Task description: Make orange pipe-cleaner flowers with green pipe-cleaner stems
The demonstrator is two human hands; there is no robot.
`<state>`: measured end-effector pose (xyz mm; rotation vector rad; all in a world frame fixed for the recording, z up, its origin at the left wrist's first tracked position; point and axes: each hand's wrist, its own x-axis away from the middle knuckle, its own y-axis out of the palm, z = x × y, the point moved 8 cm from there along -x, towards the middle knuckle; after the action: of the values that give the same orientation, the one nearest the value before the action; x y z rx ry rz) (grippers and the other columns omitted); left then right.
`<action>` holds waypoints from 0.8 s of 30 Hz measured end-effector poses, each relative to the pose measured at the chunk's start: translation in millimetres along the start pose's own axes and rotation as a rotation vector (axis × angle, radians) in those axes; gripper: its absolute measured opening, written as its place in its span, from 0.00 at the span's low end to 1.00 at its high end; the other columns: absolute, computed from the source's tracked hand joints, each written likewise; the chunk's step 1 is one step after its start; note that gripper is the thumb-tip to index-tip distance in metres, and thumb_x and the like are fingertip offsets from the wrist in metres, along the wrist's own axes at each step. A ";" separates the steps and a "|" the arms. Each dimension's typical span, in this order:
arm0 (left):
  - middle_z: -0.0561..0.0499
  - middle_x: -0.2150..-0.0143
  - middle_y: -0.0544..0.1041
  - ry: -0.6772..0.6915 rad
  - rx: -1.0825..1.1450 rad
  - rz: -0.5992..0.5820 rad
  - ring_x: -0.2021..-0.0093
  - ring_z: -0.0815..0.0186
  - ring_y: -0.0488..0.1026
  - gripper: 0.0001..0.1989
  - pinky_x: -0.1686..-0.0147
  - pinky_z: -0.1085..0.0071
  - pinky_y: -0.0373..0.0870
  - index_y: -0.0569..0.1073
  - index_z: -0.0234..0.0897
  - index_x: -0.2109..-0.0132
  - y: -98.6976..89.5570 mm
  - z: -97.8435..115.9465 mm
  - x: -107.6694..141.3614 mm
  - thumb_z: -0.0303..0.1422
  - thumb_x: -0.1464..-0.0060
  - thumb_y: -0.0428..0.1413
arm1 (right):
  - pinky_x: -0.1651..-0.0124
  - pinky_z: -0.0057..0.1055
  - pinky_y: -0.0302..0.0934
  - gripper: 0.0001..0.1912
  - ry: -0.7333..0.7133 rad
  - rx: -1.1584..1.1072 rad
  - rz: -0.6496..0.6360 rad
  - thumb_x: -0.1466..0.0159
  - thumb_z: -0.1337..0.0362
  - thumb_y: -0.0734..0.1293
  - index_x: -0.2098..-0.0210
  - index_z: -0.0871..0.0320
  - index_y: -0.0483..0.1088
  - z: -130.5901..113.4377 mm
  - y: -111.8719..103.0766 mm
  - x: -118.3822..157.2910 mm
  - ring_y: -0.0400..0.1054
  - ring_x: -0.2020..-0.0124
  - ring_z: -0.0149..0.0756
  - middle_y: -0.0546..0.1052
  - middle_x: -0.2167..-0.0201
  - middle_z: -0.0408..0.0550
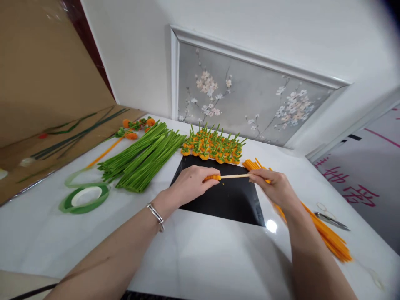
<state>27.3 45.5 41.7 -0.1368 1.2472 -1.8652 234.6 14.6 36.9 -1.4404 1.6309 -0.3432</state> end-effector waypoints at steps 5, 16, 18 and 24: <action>0.54 0.64 0.80 -0.039 0.075 0.013 0.67 0.68 0.74 0.09 0.67 0.75 0.65 0.77 0.41 0.58 1.4 -13.3 -0.7 0.33 0.44 0.54 | 0.65 0.32 0.64 0.16 0.220 0.057 0.026 0.39 0.55 0.63 0.65 0.59 0.77 47.7 -21.0 6.6 0.72 0.69 0.40 0.79 0.71 0.47; 0.51 0.59 0.81 -0.059 0.373 0.026 0.59 0.67 0.76 0.09 0.58 0.75 0.68 0.78 0.37 0.58 11.3 -13.0 2.5 0.31 0.46 0.57 | 0.69 0.34 0.62 0.18 0.266 0.459 -0.031 0.38 0.52 0.59 0.65 0.53 0.78 69.8 -6.7 12.7 0.73 0.70 0.43 0.80 0.71 0.49; 0.50 0.58 0.80 -0.039 0.373 0.011 0.59 0.67 0.76 0.08 0.57 0.75 0.68 0.79 0.37 0.59 16.1 -9.6 5.5 0.31 0.45 0.57 | 0.71 0.37 0.61 0.19 0.310 0.574 -0.137 0.39 0.48 0.59 0.66 0.49 0.78 80.9 3.8 18.8 0.74 0.70 0.48 0.80 0.71 0.49; 0.50 0.59 0.81 -0.015 0.321 -0.082 0.61 0.65 0.76 0.11 0.60 0.76 0.67 0.79 0.36 0.57 39.0 -9.5 14.7 0.35 0.43 0.55 | 0.73 0.43 0.63 0.16 0.279 0.636 -0.253 0.42 0.48 0.62 0.67 0.46 0.77 110.5 24.9 25.4 0.74 0.72 0.53 0.80 0.72 0.50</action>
<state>36.4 37.0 0.8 -0.0273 0.9287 -2.1045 304.7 36.9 -52.8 -1.1282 1.3622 -1.1393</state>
